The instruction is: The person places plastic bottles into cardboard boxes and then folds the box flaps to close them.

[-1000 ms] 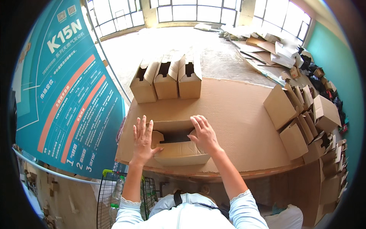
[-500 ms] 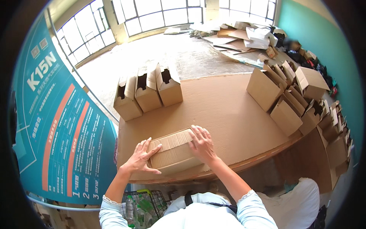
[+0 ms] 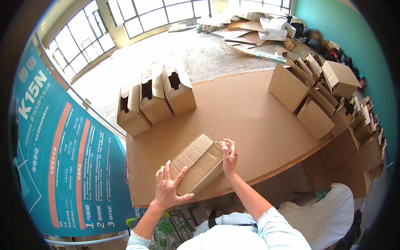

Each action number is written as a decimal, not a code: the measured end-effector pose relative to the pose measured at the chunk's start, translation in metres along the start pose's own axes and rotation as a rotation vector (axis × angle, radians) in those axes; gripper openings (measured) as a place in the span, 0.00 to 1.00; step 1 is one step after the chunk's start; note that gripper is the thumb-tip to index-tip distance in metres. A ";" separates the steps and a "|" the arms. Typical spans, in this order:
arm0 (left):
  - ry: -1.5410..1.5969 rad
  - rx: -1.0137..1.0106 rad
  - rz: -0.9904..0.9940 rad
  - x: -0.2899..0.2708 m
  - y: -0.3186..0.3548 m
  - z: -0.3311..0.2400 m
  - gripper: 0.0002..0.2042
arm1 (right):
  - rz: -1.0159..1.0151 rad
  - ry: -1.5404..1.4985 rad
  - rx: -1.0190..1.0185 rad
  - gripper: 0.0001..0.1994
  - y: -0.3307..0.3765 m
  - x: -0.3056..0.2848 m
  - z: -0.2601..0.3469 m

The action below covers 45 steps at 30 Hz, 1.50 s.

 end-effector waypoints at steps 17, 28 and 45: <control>-0.004 -0.475 -0.264 0.017 -0.159 -0.072 0.41 | 0.258 0.236 0.064 0.36 -0.193 -0.022 -0.056; -0.083 -0.784 -0.311 0.023 -0.352 0.017 0.42 | 0.496 0.799 -0.080 0.33 -0.074 -0.148 -0.040; -0.031 -1.058 -0.045 0.025 -0.457 0.158 0.48 | 0.571 1.286 -0.126 0.31 0.013 -0.231 -0.038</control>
Point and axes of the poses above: each hand's wrist, its own y-axis away from the middle knuckle, its own x-axis out of the palm, z = x × y, the point moved 9 cm from there along -y, towards the middle knuckle, and after that the axes turned 15 degrees about z, right-handed, at the moved point
